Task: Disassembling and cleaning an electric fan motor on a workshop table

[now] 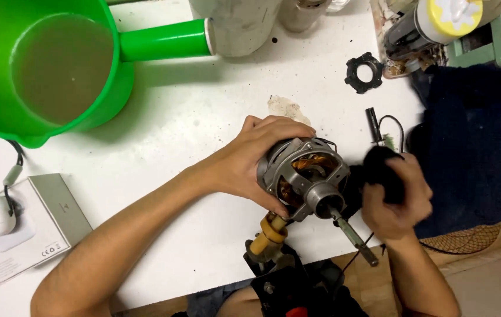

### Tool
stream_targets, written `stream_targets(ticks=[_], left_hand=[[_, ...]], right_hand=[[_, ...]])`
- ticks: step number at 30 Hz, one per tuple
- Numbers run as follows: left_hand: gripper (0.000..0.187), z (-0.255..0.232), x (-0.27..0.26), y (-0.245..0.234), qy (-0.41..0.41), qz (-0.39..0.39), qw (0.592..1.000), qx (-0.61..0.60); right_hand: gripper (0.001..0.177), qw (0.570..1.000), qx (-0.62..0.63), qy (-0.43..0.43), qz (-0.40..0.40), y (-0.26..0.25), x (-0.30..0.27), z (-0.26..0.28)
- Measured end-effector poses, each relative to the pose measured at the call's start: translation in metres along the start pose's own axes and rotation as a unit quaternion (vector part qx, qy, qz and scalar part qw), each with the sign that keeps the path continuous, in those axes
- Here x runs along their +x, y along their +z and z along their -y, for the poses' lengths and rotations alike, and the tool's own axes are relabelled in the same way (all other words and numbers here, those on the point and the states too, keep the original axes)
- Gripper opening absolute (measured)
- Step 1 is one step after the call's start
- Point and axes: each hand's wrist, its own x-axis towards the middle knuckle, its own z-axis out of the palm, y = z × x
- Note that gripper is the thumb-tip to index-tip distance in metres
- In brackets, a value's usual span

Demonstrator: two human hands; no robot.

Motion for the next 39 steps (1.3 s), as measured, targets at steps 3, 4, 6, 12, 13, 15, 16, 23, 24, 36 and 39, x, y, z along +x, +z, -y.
stream_targets(ticks=[3,4,6,12,13,15,16,23,24,36,39], left_hand=[[0.107,-0.003,-0.001,0.001,-0.012,0.007,1.000,0.000],[0.107,-0.004,0.000,-0.001,-0.019,0.012,1.000,0.012],[0.106,-0.005,0.000,-0.001,-0.014,0.004,1.000,0.011],[0.101,-0.012,0.000,-0.003,-0.032,0.010,0.999,0.010],[0.100,-0.013,0.000,-0.004,-0.033,0.010,0.999,0.010],[0.102,-0.008,-0.001,-0.002,-0.022,0.007,1.000,0.012],[0.104,-0.006,-0.001,-0.001,-0.013,0.008,1.000,0.012],[0.105,-0.005,-0.001,0.001,-0.024,0.006,1.000,0.010],[0.106,-0.005,-0.001,0.001,-0.027,0.008,1.000,0.011],[0.108,-0.004,-0.001,0.003,-0.036,0.015,0.999,0.017],[0.106,-0.004,-0.001,0.003,-0.033,0.012,0.999,0.013]], right_hand=[[0.007,0.988,0.046,-0.137,0.055,-0.022,0.017,0.008],[0.006,0.965,0.075,-0.206,0.143,-0.026,0.029,0.012],[0.007,0.952,-0.008,-0.249,0.176,-0.029,0.051,0.029],[0.016,0.896,-0.197,-0.331,0.220,-0.041,0.094,0.052],[0.015,0.892,-0.161,-0.357,0.228,-0.042,0.101,0.052],[0.013,0.884,-0.165,-0.364,0.242,-0.044,0.107,0.061],[0.019,0.879,-0.167,-0.366,0.255,-0.046,0.107,0.065],[0.022,0.904,-0.105,-0.303,0.284,-0.050,0.069,0.039],[0.014,0.940,-0.039,-0.273,0.200,-0.049,0.046,0.025],[0.012,0.962,-0.052,-0.208,0.168,-0.020,-0.001,0.073],[0.013,0.961,-0.037,-0.208,0.178,-0.020,0.004,0.075]])
